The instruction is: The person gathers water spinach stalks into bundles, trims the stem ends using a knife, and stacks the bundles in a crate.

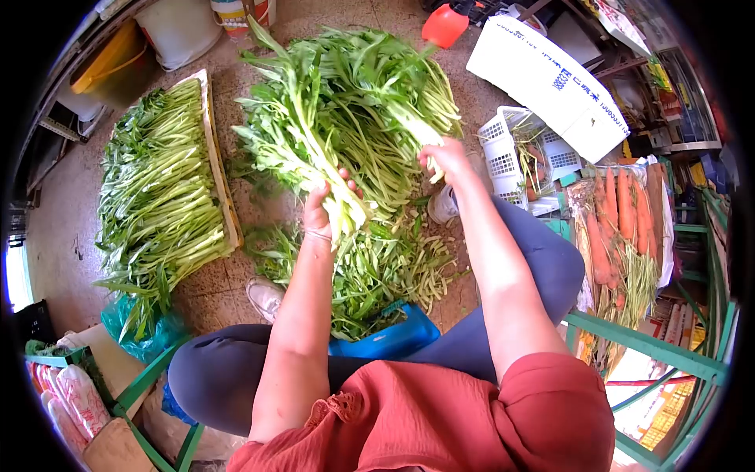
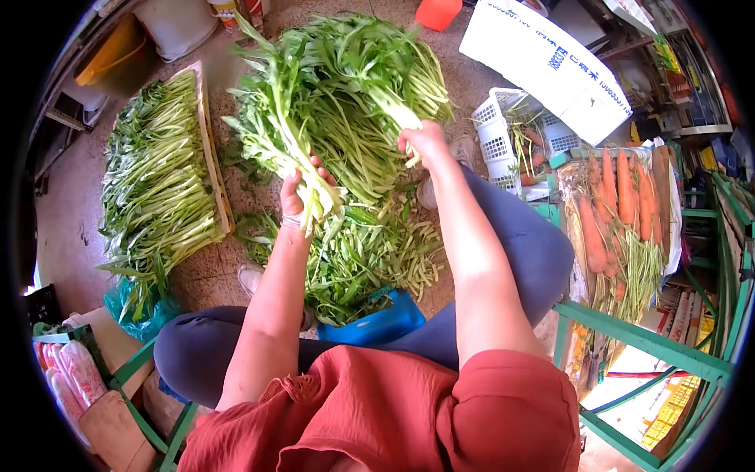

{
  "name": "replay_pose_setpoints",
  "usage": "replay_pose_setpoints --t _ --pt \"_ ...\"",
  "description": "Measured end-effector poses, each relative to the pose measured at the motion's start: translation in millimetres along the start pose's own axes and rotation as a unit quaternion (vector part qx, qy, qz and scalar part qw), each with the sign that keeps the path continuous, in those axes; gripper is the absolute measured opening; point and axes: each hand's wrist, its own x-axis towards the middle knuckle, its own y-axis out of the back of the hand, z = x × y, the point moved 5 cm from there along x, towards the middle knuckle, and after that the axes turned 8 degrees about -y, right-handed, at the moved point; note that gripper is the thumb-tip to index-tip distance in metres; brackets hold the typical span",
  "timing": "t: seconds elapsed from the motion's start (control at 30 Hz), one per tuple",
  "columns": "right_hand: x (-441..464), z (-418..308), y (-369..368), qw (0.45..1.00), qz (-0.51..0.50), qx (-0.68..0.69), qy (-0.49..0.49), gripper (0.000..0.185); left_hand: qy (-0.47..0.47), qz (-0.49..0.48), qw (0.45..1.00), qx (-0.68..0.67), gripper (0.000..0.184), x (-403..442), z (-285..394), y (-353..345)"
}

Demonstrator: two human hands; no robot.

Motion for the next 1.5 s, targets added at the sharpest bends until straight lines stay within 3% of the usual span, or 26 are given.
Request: replay_pose_setpoints --t 0.1,0.2,0.23,0.27,0.33,0.4,0.47,0.6,0.67,0.83,0.93,1.0,1.07,1.13,1.2,1.23,1.27,1.33,1.43,1.5 --pt "-66.3 -57.2 3.8 0.992 -0.003 0.07 0.101 0.021 0.052 0.037 0.998 0.023 0.04 -6.8 -4.9 11.7" --pt "-104.8 -92.7 10.1 0.972 0.06 0.092 0.208 0.021 0.107 0.06 0.992 0.039 0.045 -14.0 -12.2 19.4" --pt "-107.4 -93.2 6.5 0.958 0.11 0.032 0.264 0.021 0.095 0.053 0.993 0.045 0.046 -15.8 -11.8 22.9" --pt "-108.1 -87.2 -1.0 0.951 0.16 -0.061 0.256 0.028 0.083 0.045 0.994 0.049 0.046 -17.1 -12.5 26.3" --pt "-114.3 -68.9 -33.9 0.868 0.271 -0.285 0.301 0.036 0.077 0.052 0.994 0.059 0.046 -20.2 -13.0 27.3" --pt "-115.2 -32.9 -73.9 0.917 0.155 -0.293 0.222 0.042 0.068 0.06 0.993 0.07 0.046 -18.9 -10.3 34.5" --pt "-101.9 14.0 -104.3 0.921 0.027 -0.301 0.246 0.045 0.083 0.124 0.982 0.112 0.047 -17.1 -11.5 65.5" --pt "-86.0 47.5 -109.6 0.941 0.023 -0.277 0.193 0.06 0.109 0.141 0.976 0.126 0.044 -23.2 -13.1 61.2" --pt "-70.2 58.6 -109.1 0.955 -0.029 -0.249 0.161 0.072 0.1 0.149 0.972 0.152 0.041 -19.2 -15.6 66.9" --pt "-69.4 58.1 -105.8 0.932 0.028 -0.333 0.14 0.057 0.112 0.126 0.974 0.153 0.035 -10.7 -20.8 63.9" --pt "-55.5 66.5 -107.4 0.937 0.006 -0.327 0.12 0.054 0.146 0.113 0.973 0.14 0.032 -11.8 -18.4 51.9" --pt "-43.7 75.4 -110.9 0.966 -0.033 -0.246 0.071 0.051 0.154 0.118 0.971 0.136 0.028 -12.6 -15.6 47.6" --pt "-97.8 6.5 -101.8 0.924 0.16 -0.343 0.063 0.055 0.151 0.11 0.971 0.148 0.024 -13.5 -13.7 50.7" --pt "-110.0 -35.1 -101.8 0.905 0.199 -0.314 0.205 0.05 0.139 0.113 0.975 0.133 0.023 -15.5 -11.6 43.7" --pt "-94.0 -51.8 -123.5 0.852 0.075 -0.305 0.418 0.038 0.129 0.116 0.978 0.118 0.021 -15.6 -12.5 35.9" --pt "-93.1 -61.0 -135.7 0.816 0.068 -0.319 0.476 0.032 0.135 0.113 0.977 0.124 0.021 -15.3 -14.7 32.6" --pt "-86.6 -63.8 -148.0 0.811 0.022 -0.361 0.46 0.032 0.14 0.109 0.975 0.13 0.02 -13.9 -14.9 30.2" --pt "-85.1 -60.8 -157.0 0.743 0.041 -0.467 0.478 0.026 0.13 0.113 0.972 0.159 0.019 -10.7 -16.8 37.1" --pt "-84.7 -66.9 -143.1 0.757 -0.005 -0.486 0.437 0.023 0.113 0.144 0.951 0.249 0.02 -9.7 -13.0 40.5" --pt "-108.0 -56.6 -124.8 0.726 0.008 -0.497 0.475 0.01 0.127 0.148 0.95 0.245 0.021 -10.3 -11.6 36.4"
